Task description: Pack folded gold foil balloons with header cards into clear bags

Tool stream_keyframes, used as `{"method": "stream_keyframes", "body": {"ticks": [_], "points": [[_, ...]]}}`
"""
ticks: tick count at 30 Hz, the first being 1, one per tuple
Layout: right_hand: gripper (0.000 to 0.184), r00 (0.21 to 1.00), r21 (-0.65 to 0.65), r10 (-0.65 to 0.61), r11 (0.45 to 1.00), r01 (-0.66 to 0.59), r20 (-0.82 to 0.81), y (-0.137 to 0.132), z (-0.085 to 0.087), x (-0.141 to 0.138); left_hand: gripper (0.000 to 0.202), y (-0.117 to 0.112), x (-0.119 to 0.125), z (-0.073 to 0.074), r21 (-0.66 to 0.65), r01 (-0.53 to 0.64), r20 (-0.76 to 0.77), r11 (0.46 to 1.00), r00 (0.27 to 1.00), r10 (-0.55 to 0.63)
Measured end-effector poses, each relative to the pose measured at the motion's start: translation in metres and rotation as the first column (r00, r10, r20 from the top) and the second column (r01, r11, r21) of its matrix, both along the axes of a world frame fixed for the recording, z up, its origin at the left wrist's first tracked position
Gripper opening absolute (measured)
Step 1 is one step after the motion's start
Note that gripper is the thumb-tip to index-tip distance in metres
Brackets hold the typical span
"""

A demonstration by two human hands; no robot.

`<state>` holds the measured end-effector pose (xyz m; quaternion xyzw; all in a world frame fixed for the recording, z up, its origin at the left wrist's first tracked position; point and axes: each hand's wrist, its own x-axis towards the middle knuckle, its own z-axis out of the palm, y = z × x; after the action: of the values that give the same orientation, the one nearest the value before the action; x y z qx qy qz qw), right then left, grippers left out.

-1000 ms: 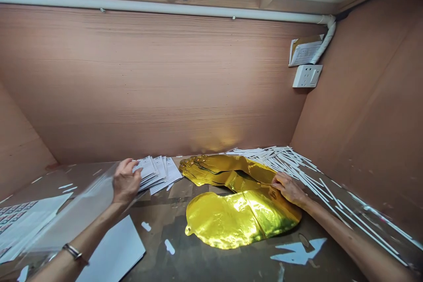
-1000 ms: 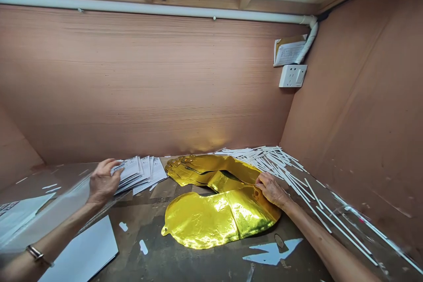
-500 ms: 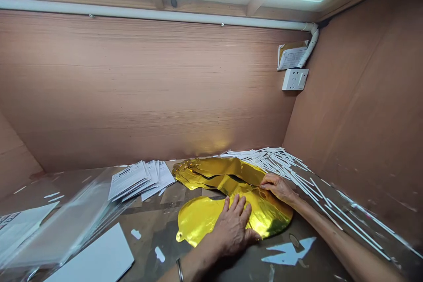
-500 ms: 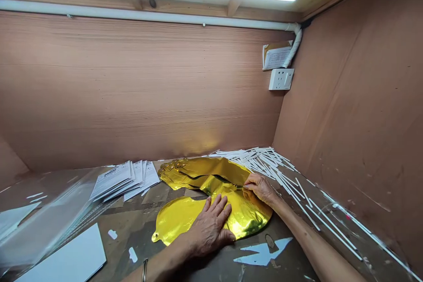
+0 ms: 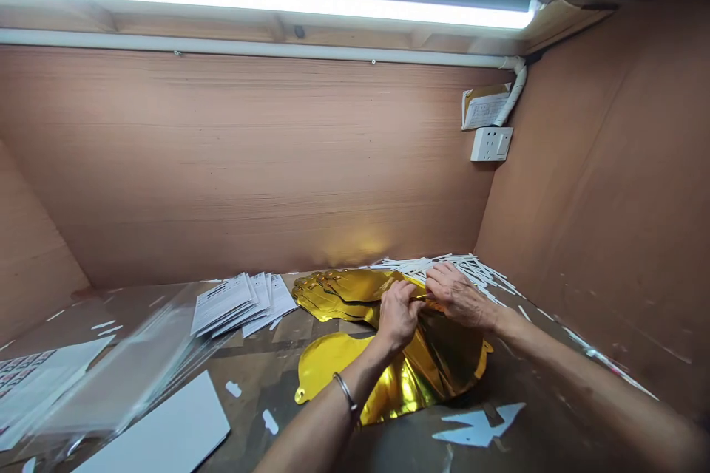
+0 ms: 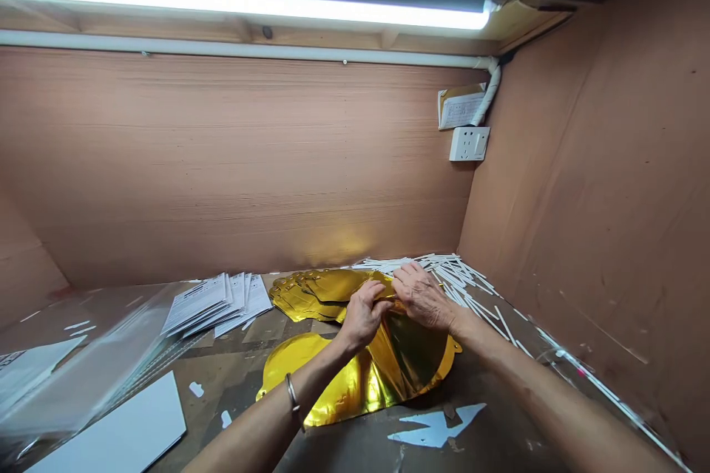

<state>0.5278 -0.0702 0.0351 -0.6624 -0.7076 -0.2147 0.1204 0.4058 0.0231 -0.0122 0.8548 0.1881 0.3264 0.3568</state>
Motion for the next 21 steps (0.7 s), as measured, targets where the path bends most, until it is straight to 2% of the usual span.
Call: {"method": "stream_keyframes", "body": {"ticks": [1,3,5,6,7,9,11,12,13,16,21], "points": [[0.014,1.000,0.004,0.005,1.000,-0.005,0.006,0.000,0.011,-0.005,0.016,0.002,0.006,0.004,-0.044,-0.008,0.029,0.999,1.000,0.009],[0.012,1.000,0.041,-0.016,0.999,0.017,-0.011,-0.004,0.034,-0.011,0.021,0.005,0.009,0.010,-0.106,-0.028,0.062,0.994,0.997,0.034],[0.019,0.993,0.149,-0.102,0.983,0.109,-0.052,-0.012,0.055,-0.010,0.025,0.007,0.004,0.014,-0.137,-0.053,0.103,0.989,0.992,0.067],[0.025,0.976,0.211,-0.170,0.958,0.196,-0.136,-0.017,0.064,-0.008,0.025,0.007,0.000,0.016,-0.152,-0.063,0.127,0.986,0.988,0.082],[0.031,0.934,0.241,-0.230,0.924,0.298,-0.274,-0.022,0.071,-0.006,0.025,0.007,-0.005,0.018,-0.163,-0.070,0.150,0.984,0.984,0.095],[0.040,0.758,0.166,-0.277,0.877,0.450,-0.590,-0.031,0.078,-0.005,0.025,0.005,-0.015,0.020,-0.175,-0.080,0.187,0.981,0.976,0.113],[0.045,0.547,0.013,-0.243,0.906,0.422,-0.801,-0.036,0.075,-0.009,0.024,0.002,-0.023,0.021,-0.176,-0.078,0.213,0.981,0.970,0.116],[0.045,0.478,-0.031,-0.213,0.932,0.361,-0.852,-0.036,0.071,-0.013,0.024,0.000,-0.025,0.020,-0.174,-0.073,0.223,0.982,0.968,0.112],[0.045,0.445,-0.041,-0.177,0.953,0.299,-0.878,-0.036,0.065,-0.017,0.024,-0.002,-0.026,0.020,-0.171,-0.066,0.230,0.983,0.968,0.105],[0.040,0.271,0.006,-0.044,0.983,0.181,-0.962,-0.030,0.047,-0.030,0.022,-0.007,-0.028,0.017,-0.167,-0.048,0.235,0.985,0.968,0.087],[0.036,0.028,0.114,0.111,0.981,0.157,-0.993,-0.024,0.030,-0.032,0.021,-0.011,-0.032,0.015,-0.182,-0.048,0.235,0.982,0.968,0.091]]}}
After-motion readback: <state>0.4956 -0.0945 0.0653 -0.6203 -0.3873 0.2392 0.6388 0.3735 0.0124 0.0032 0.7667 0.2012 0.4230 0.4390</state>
